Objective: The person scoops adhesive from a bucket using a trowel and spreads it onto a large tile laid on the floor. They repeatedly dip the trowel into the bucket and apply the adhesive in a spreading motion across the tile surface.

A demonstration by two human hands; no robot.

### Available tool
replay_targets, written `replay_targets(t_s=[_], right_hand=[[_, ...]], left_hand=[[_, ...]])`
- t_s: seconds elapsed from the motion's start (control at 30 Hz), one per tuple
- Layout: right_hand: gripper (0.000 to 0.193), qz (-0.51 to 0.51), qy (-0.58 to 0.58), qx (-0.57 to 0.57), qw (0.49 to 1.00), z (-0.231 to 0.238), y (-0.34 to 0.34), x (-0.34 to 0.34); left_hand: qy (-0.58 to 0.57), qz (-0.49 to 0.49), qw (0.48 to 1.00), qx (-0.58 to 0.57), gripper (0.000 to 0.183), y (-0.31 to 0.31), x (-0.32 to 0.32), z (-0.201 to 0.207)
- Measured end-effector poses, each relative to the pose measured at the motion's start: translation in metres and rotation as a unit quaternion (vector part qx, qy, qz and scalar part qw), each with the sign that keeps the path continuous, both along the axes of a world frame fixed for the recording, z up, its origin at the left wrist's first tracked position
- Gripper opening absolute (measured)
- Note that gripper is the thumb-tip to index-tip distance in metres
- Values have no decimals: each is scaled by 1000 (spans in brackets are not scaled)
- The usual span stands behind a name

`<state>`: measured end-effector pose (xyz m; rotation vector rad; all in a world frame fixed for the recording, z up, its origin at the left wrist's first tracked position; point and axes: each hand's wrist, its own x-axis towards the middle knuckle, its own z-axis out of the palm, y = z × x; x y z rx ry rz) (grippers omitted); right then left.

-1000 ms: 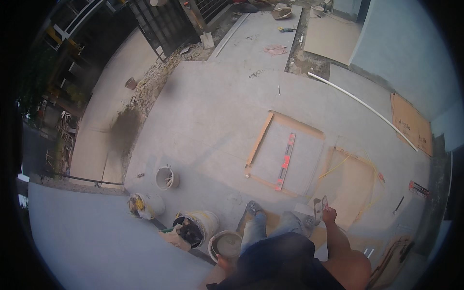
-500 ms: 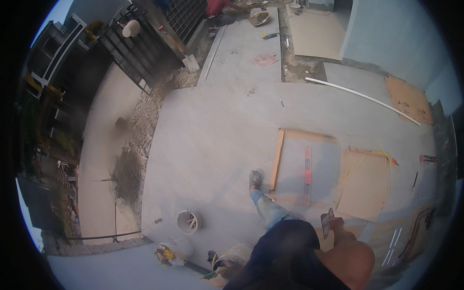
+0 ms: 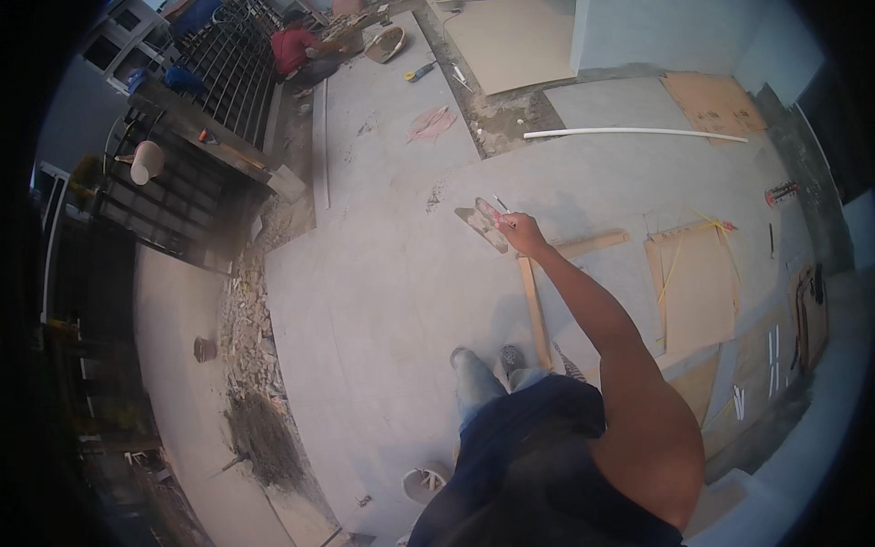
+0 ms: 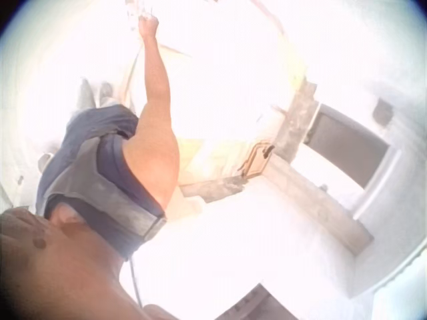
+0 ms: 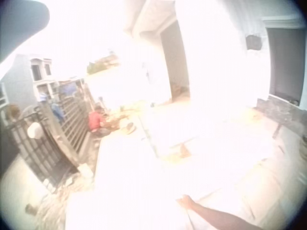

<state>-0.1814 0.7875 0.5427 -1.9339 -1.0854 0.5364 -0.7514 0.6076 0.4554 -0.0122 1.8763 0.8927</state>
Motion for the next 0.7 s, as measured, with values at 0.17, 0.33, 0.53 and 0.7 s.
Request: replay_targets(t_s=[0.17,0.33,0.53,0.7], right_hand=[[27,-8,1,31,999,4,85,9],[28,-262,123,-92,953,-114,30,-10],[37,-665,399,-212,594,-162,-105,-125],[29,-784,488,-120,364,-161,-178,-203]], left_hand=[[-12,-35,999,-4,30,107,7,-7],[-8,-98,995,-13,29,226,13,0],[12,-161,987,-21,29,364,41,10],[-7,-258,965,-37,28,478,143,-4]])
